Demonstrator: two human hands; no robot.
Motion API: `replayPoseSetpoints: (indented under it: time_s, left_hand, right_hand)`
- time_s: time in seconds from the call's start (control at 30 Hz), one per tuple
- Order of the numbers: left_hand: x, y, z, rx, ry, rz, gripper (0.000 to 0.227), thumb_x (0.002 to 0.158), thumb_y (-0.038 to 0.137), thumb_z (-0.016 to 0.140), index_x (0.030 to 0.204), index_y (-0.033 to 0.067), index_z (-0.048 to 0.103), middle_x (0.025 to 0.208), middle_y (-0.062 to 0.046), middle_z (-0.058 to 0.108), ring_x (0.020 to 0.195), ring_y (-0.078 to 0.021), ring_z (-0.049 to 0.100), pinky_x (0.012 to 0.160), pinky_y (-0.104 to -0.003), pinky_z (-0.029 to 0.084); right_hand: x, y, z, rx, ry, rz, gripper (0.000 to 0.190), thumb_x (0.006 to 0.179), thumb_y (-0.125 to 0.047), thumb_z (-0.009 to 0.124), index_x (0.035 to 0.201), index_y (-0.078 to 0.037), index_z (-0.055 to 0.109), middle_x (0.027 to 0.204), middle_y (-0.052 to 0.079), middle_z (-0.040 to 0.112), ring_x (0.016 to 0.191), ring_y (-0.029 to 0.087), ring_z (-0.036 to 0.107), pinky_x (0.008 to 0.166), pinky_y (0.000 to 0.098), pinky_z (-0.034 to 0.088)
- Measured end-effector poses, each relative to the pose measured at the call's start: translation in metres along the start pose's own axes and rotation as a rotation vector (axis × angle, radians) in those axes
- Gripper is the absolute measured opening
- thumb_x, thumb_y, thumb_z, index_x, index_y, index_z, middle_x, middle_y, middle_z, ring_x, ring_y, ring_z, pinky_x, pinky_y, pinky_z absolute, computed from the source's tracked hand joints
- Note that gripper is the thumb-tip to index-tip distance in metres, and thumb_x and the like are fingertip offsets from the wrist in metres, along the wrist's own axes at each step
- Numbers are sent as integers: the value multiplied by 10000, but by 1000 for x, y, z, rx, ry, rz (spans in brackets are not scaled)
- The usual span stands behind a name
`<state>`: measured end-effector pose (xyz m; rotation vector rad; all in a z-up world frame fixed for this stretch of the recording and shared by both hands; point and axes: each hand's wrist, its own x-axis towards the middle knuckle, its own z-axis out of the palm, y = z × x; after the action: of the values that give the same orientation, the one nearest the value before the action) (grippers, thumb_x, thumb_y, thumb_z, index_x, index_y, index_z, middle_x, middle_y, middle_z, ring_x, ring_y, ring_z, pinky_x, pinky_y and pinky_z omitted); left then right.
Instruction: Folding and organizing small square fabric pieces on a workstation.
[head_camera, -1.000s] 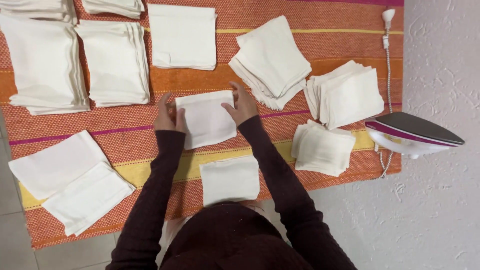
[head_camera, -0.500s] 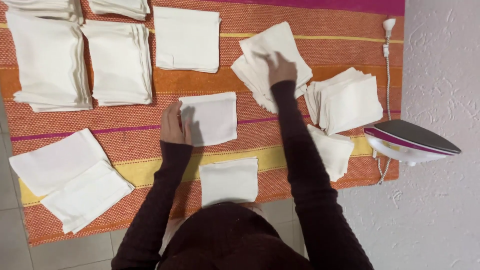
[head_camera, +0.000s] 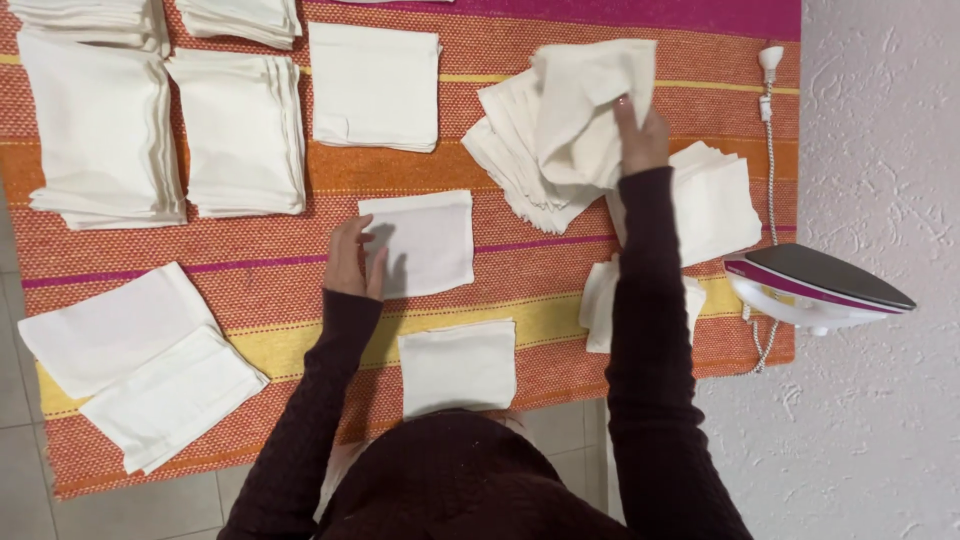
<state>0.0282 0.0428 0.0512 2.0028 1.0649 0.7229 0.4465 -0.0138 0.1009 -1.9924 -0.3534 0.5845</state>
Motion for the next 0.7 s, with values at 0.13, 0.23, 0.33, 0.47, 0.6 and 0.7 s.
replayPoseSetpoints:
  time_s: [0.13, 0.23, 0.33, 0.47, 0.6, 0.7]
  left_hand:
    - [10, 28, -10, -437, -149, -114, 594, 953, 140, 679, 1475, 38, 415, 1405, -199, 511, 1228, -342, 572, 989, -457, 533]
    - [13, 54, -19, -863, -292, -113, 730, 961, 326, 642, 1563, 68, 319, 1531, -204, 414, 1394, -382, 448, 1110, -519, 427]
    - [13, 72, -31, -1095, -465, -82, 994, 896, 686, 562, 1605, 74, 230, 1609, -237, 326, 1456, -412, 361, 1162, -580, 339]
    - [-39, 1, -14, -1038, -583, -468, 578, 996, 410, 541, 1450, 55, 492, 1297, -188, 679, 1129, -308, 693, 1020, -503, 514]
    - [-40, 43, -32, -1005, -468, -665, 327, 941, 284, 734, 1136, 33, 661, 985, -201, 783, 836, -261, 776, 782, -411, 627]
    - [-72, 5, -14, -1098, -277, -765, 370, 984, 298, 690, 1230, 33, 613, 1039, -226, 764, 883, -266, 768, 849, -459, 634]
  right_hand:
    - [-24, 5, -25, 56, -252, -21, 477, 982, -362, 559, 1306, -14, 516, 1222, 207, 639, 1090, 333, 694, 971, 436, 617]
    - [-63, 21, -17, 207, -312, 54, 413, 986, -312, 594, 1266, -12, 551, 1150, 186, 668, 1024, 307, 706, 923, 432, 612]
    - [-115, 54, -3, 355, -382, 138, 349, 989, -262, 630, 1225, -9, 587, 1078, 166, 697, 958, 281, 717, 875, 429, 608]
    - [-173, 100, 27, 549, -492, 271, 264, 994, -196, 676, 1171, -6, 634, 983, 138, 736, 871, 246, 733, 811, 423, 602]
    - [-182, 165, 54, 710, -777, 344, 520, 1040, -381, 556, 1444, -58, 502, 1278, 161, 678, 1040, 306, 723, 854, 503, 636]
    - [-198, 164, 56, 820, -999, 479, 900, 914, -728, 503, 1560, -118, 361, 1432, 195, 580, 1211, 379, 642, 886, 577, 599]
